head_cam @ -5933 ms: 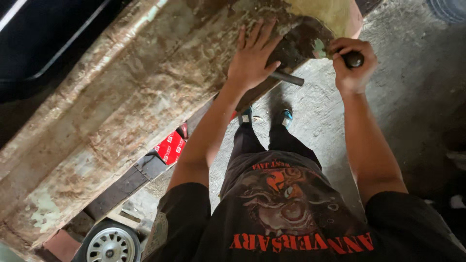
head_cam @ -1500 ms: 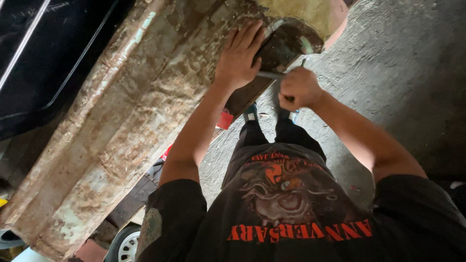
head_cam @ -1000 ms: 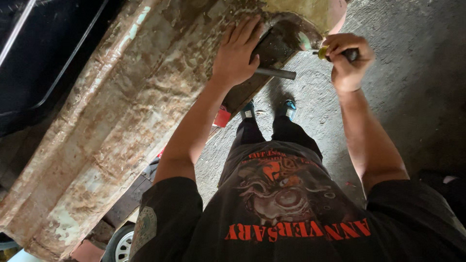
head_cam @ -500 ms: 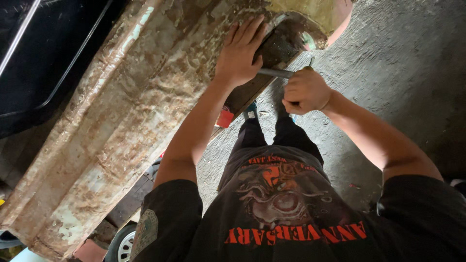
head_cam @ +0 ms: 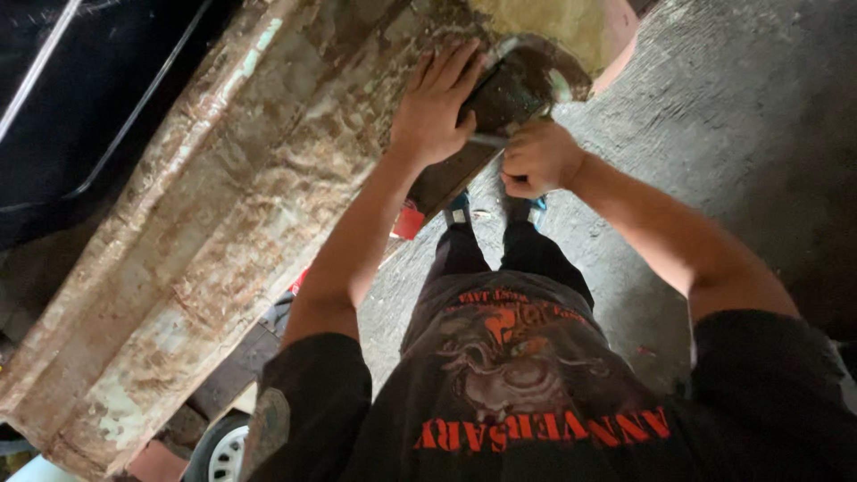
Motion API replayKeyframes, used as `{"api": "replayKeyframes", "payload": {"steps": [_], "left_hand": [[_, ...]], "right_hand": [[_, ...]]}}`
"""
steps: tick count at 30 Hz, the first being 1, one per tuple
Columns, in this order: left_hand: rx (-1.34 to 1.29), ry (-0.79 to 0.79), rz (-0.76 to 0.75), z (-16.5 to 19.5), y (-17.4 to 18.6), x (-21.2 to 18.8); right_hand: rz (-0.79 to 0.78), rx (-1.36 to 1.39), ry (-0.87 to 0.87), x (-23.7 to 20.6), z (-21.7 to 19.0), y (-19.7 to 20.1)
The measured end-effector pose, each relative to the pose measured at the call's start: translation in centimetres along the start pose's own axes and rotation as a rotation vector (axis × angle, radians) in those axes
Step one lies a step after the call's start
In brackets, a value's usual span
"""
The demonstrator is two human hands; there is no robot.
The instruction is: The person retrieves a hammer and a metal punch from a cluttered shelf, then repeatedly strikes a metal part on a wooden beam with the hammer and punch. The person also handles a red sanding sheet and a small container before placing them on the beam.
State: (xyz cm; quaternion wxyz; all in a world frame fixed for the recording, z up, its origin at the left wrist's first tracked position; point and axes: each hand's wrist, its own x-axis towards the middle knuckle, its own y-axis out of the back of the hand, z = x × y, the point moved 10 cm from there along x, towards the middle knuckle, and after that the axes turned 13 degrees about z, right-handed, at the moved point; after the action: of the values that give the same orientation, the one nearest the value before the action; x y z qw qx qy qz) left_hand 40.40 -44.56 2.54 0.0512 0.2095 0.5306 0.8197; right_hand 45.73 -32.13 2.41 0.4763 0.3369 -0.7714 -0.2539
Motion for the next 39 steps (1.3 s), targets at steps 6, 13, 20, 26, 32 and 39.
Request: {"api": "replayKeyframes", "payload": {"steps": [6,13,20,26,32,39], "left_hand": [[-0.013,0.018,0.0,0.0,0.2,0.3],[-0.01,0.037,-0.034,-0.2,0.0,0.2],[-0.028,0.052,-0.023,-0.3,0.2,0.3],[-0.033,0.025,-0.019,-0.3,0.2,0.2],[-0.001,0.039,-0.021,-0.5,0.1,0.1],[-0.012,0.049,-0.028,-0.5,0.0,0.0]], "right_hand": [[0.144,0.185,0.059,0.6,-2.7,3.1],[0.152,0.086,-0.042,0.8,-0.4,2.3],[0.125,0.028,-0.109,1.8,0.2,2.0],[0.15,0.049,-0.016,1.6,-1.5,2.2],[0.169,0.097,0.063,1.3,-2.5,2.9],[0.232,-0.002,-0.116,1.5,-0.1,4.2]]}}
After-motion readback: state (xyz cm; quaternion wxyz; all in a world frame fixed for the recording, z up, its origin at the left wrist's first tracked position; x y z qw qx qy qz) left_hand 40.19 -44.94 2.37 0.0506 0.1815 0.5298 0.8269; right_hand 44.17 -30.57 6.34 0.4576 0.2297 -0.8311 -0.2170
